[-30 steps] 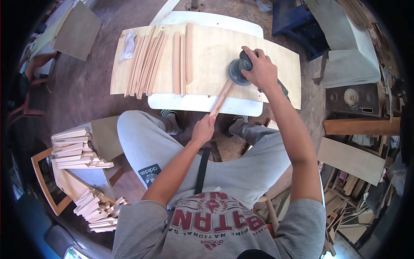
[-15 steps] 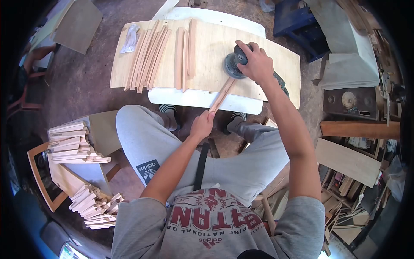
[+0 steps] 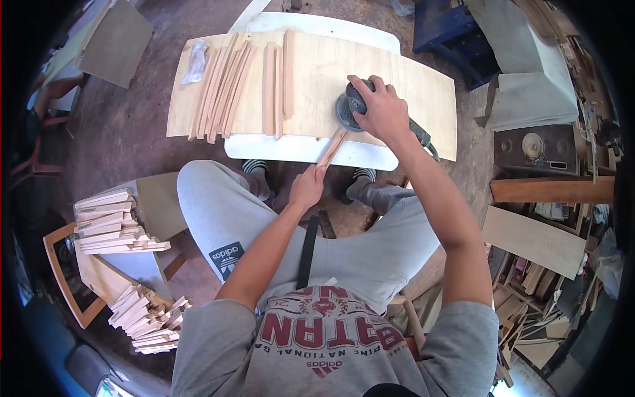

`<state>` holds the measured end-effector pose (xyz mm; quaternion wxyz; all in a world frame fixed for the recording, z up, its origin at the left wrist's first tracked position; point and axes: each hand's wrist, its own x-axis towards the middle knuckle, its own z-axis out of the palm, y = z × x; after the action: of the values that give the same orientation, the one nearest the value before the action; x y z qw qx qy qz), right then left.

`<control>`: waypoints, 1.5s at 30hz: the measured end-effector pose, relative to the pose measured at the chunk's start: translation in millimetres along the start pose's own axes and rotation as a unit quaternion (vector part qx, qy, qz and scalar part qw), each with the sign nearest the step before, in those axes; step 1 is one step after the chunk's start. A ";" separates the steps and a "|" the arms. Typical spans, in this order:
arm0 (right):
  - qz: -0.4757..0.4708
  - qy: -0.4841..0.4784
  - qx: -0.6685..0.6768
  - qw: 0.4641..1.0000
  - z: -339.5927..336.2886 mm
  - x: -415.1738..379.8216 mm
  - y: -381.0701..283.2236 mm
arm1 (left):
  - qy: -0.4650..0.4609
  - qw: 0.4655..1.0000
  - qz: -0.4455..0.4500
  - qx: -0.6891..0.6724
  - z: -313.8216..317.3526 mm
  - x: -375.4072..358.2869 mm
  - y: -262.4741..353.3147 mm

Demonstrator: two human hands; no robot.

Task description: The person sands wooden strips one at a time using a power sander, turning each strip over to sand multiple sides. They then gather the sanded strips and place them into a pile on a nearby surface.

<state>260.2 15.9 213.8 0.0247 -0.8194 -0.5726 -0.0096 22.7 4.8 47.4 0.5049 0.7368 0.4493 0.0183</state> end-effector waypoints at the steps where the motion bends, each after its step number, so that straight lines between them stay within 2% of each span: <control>1: -0.012 -0.003 0.002 1.000 -0.8 -1.6 -0.6 | -0.001 1.000 -0.004 0.004 -0.2 0.2 2.2; 5: -0.087 0.006 0.006 0.996 -0.6 -14.3 -12.7 | -0.023 1.000 -0.002 -0.011 -5.5 0.7 6.1; 9: -0.066 0.033 -0.007 0.997 4.2 1.2 -10.7 | -0.034 0.999 -0.003 -0.015 -7.0 -0.1 4.1; 15: -0.095 -0.053 0.002 0.994 -8.0 -6.7 -20.2 | -0.031 0.999 -0.006 -0.018 -6.8 3.6 3.0; 18: -0.092 -0.009 0.018 0.996 -0.6 -5.0 -13.8 | -0.032 0.999 -0.002 -0.019 -7.9 3.6 1.8; 22: -0.042 -0.030 0.005 0.999 -5.6 -0.8 -7.4 | -0.026 1.000 0.004 -0.017 -7.8 3.4 2.9; 27: -0.013 -0.080 0.005 0.997 -17.4 -31.3 -7.0 | -0.021 1.000 -0.005 -0.007 -2.9 1.7 2.1; 30: -0.019 -0.051 0.008 0.998 -14.6 -48.6 -4.7 | -0.018 1.000 -0.003 -0.006 2.8 3.5 0.7; 45: 0.001 -0.077 0.017 0.997 -20.6 -59.5 -4.6 | -0.014 1.000 -0.004 0.006 6.6 3.1 3.6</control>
<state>235.7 -39.5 231.8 -0.0057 -0.8175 -0.5724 0.0631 30.0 1.7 45.6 0.5064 0.7383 0.4454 0.0036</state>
